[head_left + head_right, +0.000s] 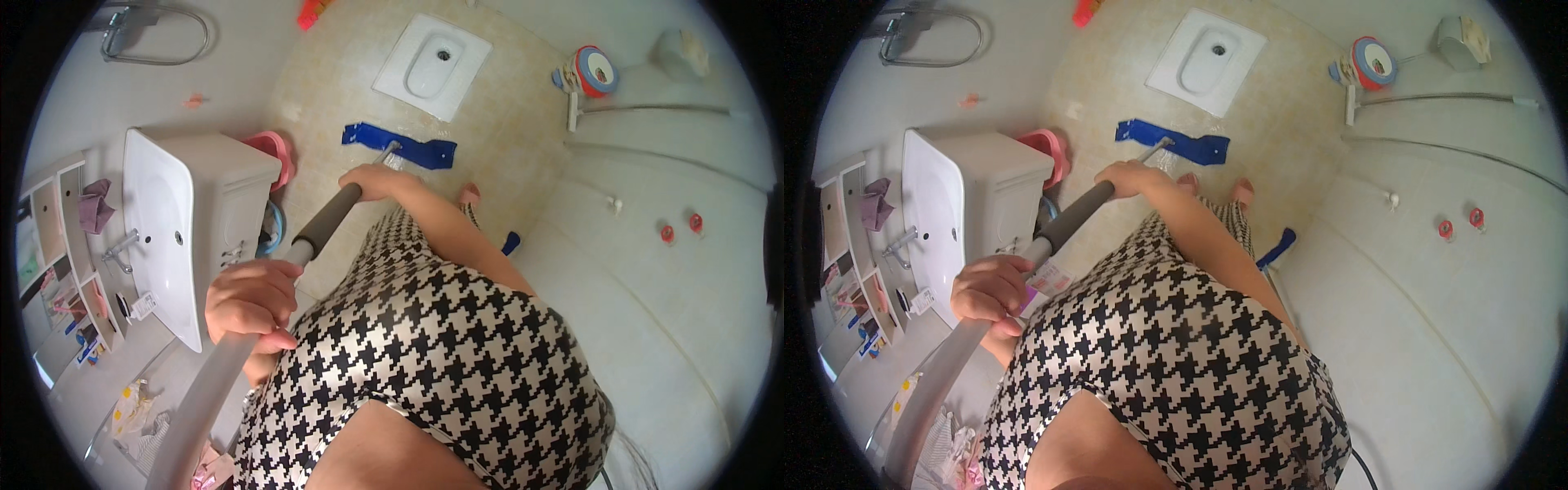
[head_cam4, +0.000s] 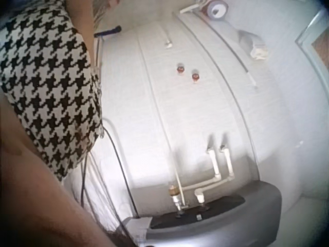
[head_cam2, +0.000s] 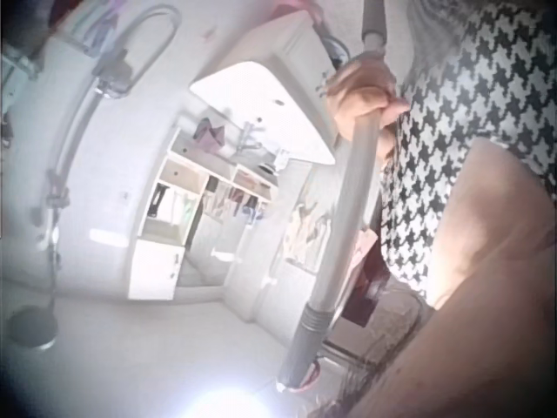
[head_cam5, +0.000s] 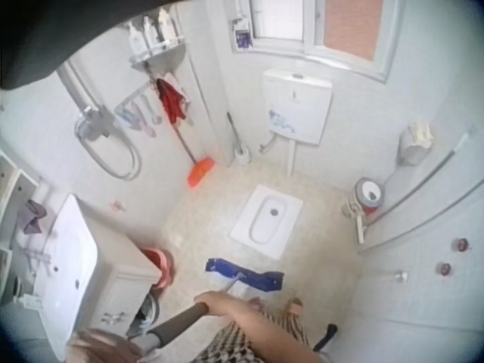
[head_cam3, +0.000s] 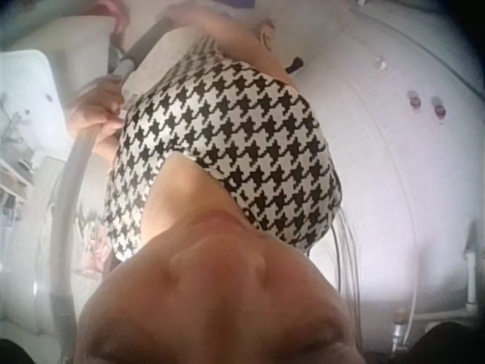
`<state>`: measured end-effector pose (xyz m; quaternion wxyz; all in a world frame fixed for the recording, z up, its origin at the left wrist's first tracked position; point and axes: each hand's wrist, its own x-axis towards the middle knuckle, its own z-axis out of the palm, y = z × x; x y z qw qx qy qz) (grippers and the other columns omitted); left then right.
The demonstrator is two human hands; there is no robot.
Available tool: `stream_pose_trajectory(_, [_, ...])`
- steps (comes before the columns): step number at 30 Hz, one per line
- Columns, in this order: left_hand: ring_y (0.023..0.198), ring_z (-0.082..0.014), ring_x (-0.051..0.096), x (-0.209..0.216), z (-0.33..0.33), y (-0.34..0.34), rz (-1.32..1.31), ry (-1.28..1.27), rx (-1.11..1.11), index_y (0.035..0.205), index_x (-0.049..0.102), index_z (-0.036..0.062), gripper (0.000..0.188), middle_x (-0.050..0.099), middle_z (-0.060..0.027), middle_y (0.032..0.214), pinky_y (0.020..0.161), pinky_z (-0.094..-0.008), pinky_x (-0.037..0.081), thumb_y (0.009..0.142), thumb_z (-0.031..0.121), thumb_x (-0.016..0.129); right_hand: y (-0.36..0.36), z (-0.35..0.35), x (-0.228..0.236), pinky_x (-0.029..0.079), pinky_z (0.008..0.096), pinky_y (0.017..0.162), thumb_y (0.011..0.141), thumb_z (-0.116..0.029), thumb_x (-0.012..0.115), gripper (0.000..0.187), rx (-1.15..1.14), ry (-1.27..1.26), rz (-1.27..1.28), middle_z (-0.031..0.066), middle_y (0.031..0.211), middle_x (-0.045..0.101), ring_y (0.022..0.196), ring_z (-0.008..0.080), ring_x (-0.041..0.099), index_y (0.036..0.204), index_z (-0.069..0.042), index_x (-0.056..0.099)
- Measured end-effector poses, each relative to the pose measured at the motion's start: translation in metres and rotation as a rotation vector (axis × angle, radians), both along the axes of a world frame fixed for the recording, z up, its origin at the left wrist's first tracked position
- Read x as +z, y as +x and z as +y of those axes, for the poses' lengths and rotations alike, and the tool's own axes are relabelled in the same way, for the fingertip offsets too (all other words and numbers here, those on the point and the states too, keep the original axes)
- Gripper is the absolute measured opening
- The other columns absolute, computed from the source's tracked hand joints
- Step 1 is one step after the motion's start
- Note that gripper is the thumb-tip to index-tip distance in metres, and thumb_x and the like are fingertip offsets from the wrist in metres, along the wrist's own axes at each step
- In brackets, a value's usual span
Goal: The person mops the tiled floors of a living room, bathroom, and balcony using a blue flat mop. They move the mop back and forth across the surfaces, navigating around furniture and fixtures.
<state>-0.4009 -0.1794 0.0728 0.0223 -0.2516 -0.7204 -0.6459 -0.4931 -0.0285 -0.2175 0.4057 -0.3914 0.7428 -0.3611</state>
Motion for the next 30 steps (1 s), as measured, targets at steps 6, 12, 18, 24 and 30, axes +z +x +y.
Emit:
stream_pose_trajectory(6, [0.057,-0.0214,0.058,-0.029,-0.041,-0.004,0.022,0.177,-0.367,0.071,0.053,0.0108,0.032,0.058,-0.0009,0.063,0.075,-0.0456,0.053,0.077,0.025,0.080,0.004,0.019,0.002,0.047,0.0458,0.080,0.078,-0.023,0.065,0.016,-0.281,0.026,0.065,0.0112,0.100,0.065,0.102,0.0333,0.060,0.088,-0.010,0.061])
stream_pose_trajectory(12, [0.064,-0.0223,0.062,-0.050,-0.034,-0.016,-0.150,0.126,-0.455,0.073,0.055,0.0129,0.027,0.058,0.0010,0.064,0.094,-0.0501,0.045,0.075,0.013,0.082,0.004,0.064,-0.023,0.045,0.0412,0.072,0.080,-0.023,0.067,0.020,-0.542,-0.051,0.201,0.0139,0.084,0.061,0.086,0.0342,0.058,0.079,-0.006,0.056])
stream_pose_trajectory(18, [0.055,-0.0224,0.056,-0.028,-0.040,-0.009,-0.048,0.365,-0.509,0.074,0.052,0.0103,0.023,0.053,-0.0016,0.060,0.088,-0.0489,0.046,0.079,0.008,0.074,0.038,0.083,0.028,0.045,0.0408,0.070,0.079,-0.022,0.072,0.024,-0.670,0.068,0.274,0.0134,0.080,0.060,0.086,0.0335,0.057,0.075,-0.006,0.054])
stream_pose_trajectory(24, [0.055,-0.0192,0.046,-0.092,0.019,-0.029,-0.218,0.299,-0.274,0.070,0.043,0.0134,0.030,0.043,0.0027,0.057,0.082,-0.0474,0.042,0.074,-0.001,0.068,0.016,0.147,-0.034,0.046,0.0416,0.065,0.076,-0.015,0.072,0.019,-0.620,0.024,0.373,0.0117,0.083,0.060,0.080,0.0337,0.058,0.076,-0.007,0.055])
stream_pose_trajectory(30, [0.052,-0.0231,0.050,-0.042,-0.020,-0.031,-0.014,0.357,-0.582,0.066,0.045,0.0106,0.026,0.048,-0.0004,0.057,0.065,-0.0456,0.044,0.078,-0.002,0.065,0.002,0.121,0.041,0.047,0.0433,0.071,0.073,-0.019,0.073,0.021,-0.579,0.105,0.370,0.0113,0.086,0.061,0.090,0.0334,0.059,0.081,-0.009,0.057])
